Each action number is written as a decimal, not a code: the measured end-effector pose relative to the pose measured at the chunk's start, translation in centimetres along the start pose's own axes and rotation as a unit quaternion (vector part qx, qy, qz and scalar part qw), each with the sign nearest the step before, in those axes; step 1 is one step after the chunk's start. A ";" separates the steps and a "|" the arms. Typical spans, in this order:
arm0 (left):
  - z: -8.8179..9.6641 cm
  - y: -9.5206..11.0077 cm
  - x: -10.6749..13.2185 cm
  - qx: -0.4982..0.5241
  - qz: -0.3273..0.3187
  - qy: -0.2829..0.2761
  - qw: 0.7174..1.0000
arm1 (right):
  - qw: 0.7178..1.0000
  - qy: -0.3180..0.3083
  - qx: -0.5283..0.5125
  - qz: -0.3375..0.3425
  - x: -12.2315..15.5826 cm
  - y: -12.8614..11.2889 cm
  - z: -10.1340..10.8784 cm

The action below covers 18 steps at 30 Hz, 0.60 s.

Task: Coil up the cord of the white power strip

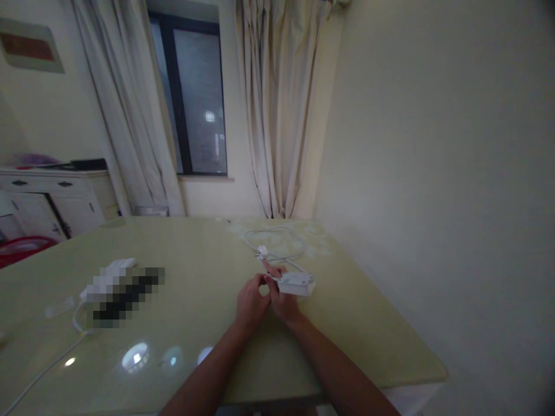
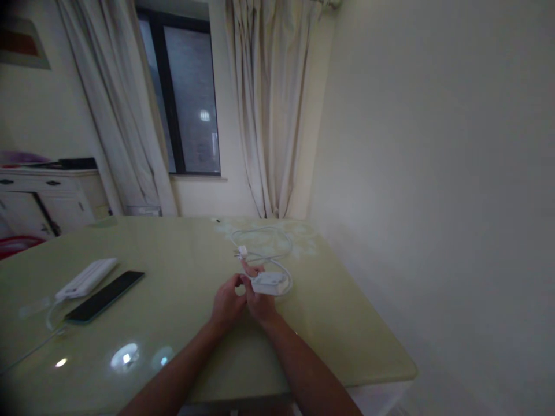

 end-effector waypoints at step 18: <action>2.5 -2.2 -1.4 -0.187 -0.063 0.061 0.978 | 0.937 0.295 0.173 0.067 -0.5 -0.1 6.5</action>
Point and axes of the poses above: each hand's wrist, its own x-axis away from the middle knuckle, its own z-axis out of the back of the hand, y = z × x, the point moved 4 cm from there along -x, towards the middle knuckle, and after that the axes turned 5 degrees about -y, right-handed, at the moved point
